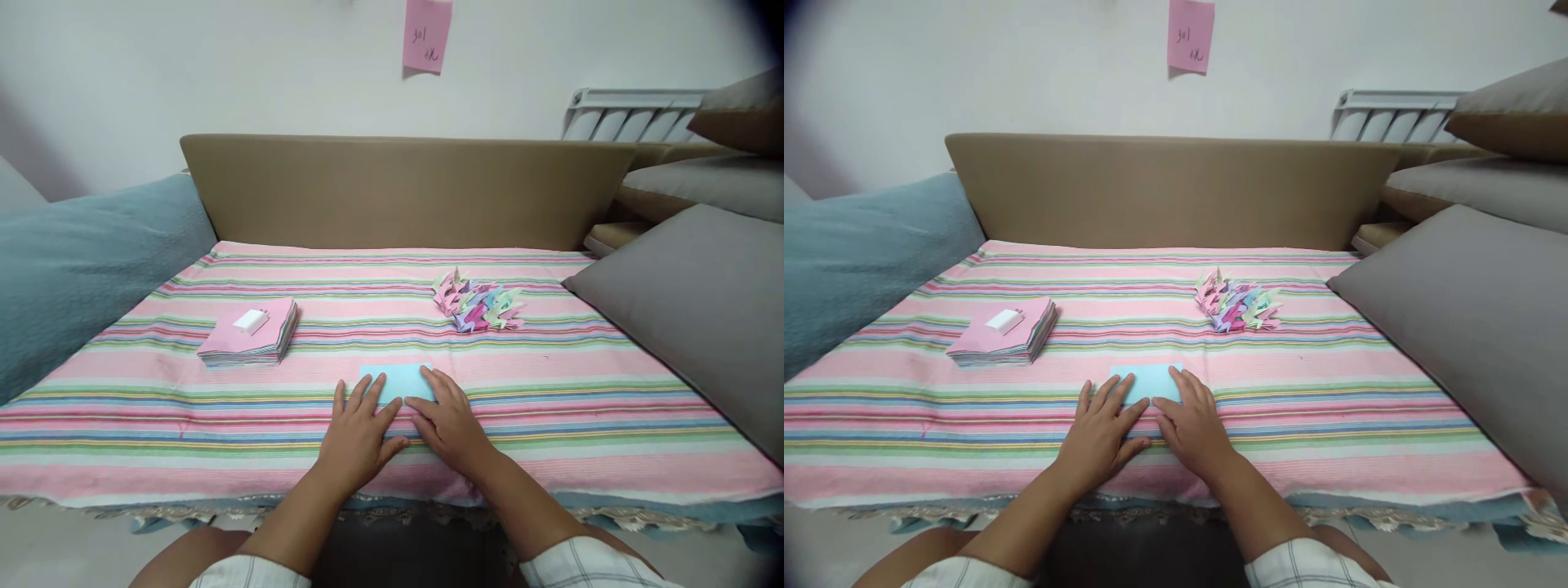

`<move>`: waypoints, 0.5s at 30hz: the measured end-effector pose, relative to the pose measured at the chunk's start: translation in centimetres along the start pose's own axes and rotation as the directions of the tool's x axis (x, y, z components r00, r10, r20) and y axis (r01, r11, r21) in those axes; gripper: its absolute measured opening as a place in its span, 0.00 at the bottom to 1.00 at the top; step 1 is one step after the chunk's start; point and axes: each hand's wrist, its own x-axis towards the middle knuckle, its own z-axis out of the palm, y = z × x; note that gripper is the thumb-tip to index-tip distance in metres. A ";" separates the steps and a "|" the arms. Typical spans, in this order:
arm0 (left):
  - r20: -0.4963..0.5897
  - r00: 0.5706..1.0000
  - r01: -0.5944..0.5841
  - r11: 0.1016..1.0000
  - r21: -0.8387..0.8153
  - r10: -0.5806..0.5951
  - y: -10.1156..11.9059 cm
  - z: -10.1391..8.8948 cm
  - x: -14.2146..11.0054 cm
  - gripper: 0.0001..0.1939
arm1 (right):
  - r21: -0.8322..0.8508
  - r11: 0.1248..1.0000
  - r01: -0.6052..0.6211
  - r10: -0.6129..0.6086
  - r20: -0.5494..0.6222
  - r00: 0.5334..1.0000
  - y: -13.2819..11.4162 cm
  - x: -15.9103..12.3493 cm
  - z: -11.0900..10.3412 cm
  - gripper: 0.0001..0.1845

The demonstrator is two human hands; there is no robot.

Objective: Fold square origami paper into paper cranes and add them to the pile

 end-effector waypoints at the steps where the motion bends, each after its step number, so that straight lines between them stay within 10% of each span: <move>1: 0.000 1.000 0.009 1.000 -0.004 -0.009 0.0 0.0 0.0 0.24 | 0.006 1.000 -0.008 0.008 -0.001 1.000 0.1 0.0 -0.1 0.14; 15: -0.098 0.979 0.182 0.982 0.041 -0.177 -2.3 -1.3 -0.5 0.12 | 0.019 0.984 -0.178 0.177 0.055 0.983 2.7 -0.3 -2.2 0.11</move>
